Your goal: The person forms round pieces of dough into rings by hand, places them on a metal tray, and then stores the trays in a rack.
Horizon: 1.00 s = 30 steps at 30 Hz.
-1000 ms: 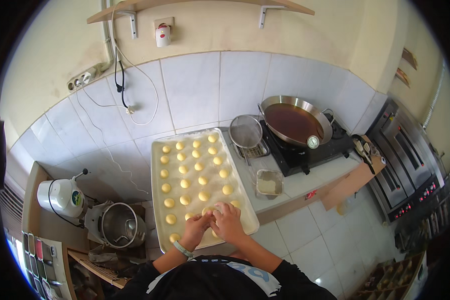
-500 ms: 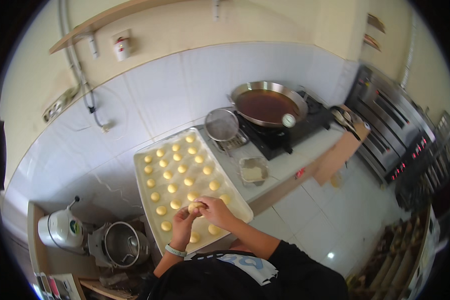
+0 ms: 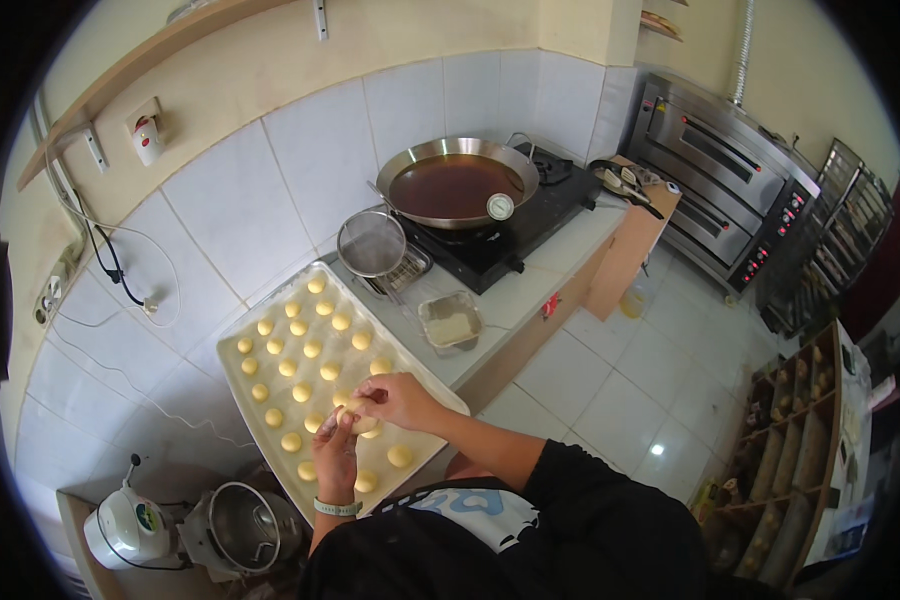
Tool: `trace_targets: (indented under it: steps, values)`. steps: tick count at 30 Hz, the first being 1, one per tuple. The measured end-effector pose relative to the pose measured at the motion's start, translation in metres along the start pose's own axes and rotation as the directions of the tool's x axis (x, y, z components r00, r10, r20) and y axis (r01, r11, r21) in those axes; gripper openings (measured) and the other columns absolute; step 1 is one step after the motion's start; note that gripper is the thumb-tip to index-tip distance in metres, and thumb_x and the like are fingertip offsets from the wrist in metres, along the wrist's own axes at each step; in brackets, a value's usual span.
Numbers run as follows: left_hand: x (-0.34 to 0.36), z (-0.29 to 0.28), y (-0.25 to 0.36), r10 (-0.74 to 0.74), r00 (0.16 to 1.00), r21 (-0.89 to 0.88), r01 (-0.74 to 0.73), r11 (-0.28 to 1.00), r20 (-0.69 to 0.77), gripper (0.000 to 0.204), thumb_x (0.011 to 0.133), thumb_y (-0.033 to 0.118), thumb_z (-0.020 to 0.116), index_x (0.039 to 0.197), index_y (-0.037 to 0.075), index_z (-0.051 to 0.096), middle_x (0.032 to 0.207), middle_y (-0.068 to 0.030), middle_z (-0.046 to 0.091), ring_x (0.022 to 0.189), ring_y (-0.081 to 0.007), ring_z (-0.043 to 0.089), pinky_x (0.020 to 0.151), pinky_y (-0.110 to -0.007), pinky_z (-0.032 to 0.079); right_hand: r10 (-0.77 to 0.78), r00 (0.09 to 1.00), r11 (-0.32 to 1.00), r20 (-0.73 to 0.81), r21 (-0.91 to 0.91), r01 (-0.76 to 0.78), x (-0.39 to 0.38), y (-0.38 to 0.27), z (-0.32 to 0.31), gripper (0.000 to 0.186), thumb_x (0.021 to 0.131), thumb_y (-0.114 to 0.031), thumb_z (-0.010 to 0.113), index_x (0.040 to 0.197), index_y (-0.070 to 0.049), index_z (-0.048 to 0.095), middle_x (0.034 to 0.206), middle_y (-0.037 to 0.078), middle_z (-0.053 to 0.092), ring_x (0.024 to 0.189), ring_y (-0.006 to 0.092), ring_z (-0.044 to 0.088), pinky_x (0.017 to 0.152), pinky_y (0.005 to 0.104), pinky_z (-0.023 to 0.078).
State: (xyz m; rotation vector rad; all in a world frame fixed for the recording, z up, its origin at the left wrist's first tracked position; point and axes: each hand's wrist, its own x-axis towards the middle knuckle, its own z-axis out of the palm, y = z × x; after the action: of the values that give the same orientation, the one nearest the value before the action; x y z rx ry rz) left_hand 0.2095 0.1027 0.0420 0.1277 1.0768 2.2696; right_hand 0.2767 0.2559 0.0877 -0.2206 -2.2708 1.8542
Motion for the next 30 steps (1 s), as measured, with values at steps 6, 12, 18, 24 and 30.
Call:
trace_targets:
  steps: [6,12,18,24,30]
  values:
    - [-0.002,-0.004,0.010,0.035,0.999,0.036,-0.036,0.999,0.029,0.024,0.084,0.005,0.061,0.106,-0.006,0.059,0.095,-0.0099,0.064,0.085,-0.0152,0.061,0.078,-0.025,0.048,-0.079,0.995,0.990,0.062,-0.109,0.085,0.000,0.005,0.006,0.026,0.081,-0.010,0.065,0.106,-0.003,0.063,0.090,0.004,0.066,0.081,0.0082,0.059,0.070,0.0228,0.047]
    - [-0.004,-0.004,0.016,-0.166,0.986,0.376,0.157,0.913,-0.008,0.024,0.085,0.011,0.061,0.102,-0.007,0.060,0.088,-0.0070,0.065,0.083,-0.0133,0.060,0.075,-0.022,0.047,0.062,0.995,0.991,0.076,0.117,-0.071,-0.003,0.016,0.017,0.025,0.079,-0.007,0.066,0.103,-0.001,0.064,0.093,0.007,0.065,0.078,0.0106,0.059,0.071,0.0232,0.048]
    - [-0.006,0.003,0.015,-0.230,0.973,0.102,0.228,0.968,0.017,0.025,0.086,0.013,0.061,0.100,-0.007,0.061,0.088,-0.0072,0.065,0.085,-0.0147,0.061,0.078,-0.028,0.048,0.238,0.966,0.942,0.099,0.221,-0.254,-0.002,0.002,0.002,0.022,0.082,-0.002,0.063,0.104,0.001,0.063,0.098,0.007,0.062,0.090,0.0128,0.060,0.078,0.0244,0.049]
    - [0.001,0.000,0.006,-0.192,0.981,0.103,0.193,0.976,-0.020,0.027,0.084,0.016,0.064,0.100,-0.005,0.062,0.091,-0.0091,0.065,0.083,-0.0146,0.062,0.074,-0.026,0.049,0.158,0.969,0.975,0.188,0.127,-0.184,0.002,-0.004,-0.012,0.025,0.082,-0.002,0.063,0.106,0.003,0.061,0.104,0.007,0.062,0.095,0.0134,0.059,0.081,0.0242,0.048]
    - [0.010,0.004,0.006,-0.216,0.976,0.076,0.218,0.973,-0.036,0.023,0.085,0.014,0.063,0.097,-0.006,0.062,0.091,-0.0105,0.065,0.083,-0.0159,0.062,0.074,-0.028,0.050,0.149,0.973,0.975,0.177,0.137,-0.174,0.012,0.005,-0.011,0.025,0.081,-0.005,0.064,0.105,0.004,0.061,0.098,0.008,0.064,0.086,0.0127,0.061,0.078,0.0238,0.048]
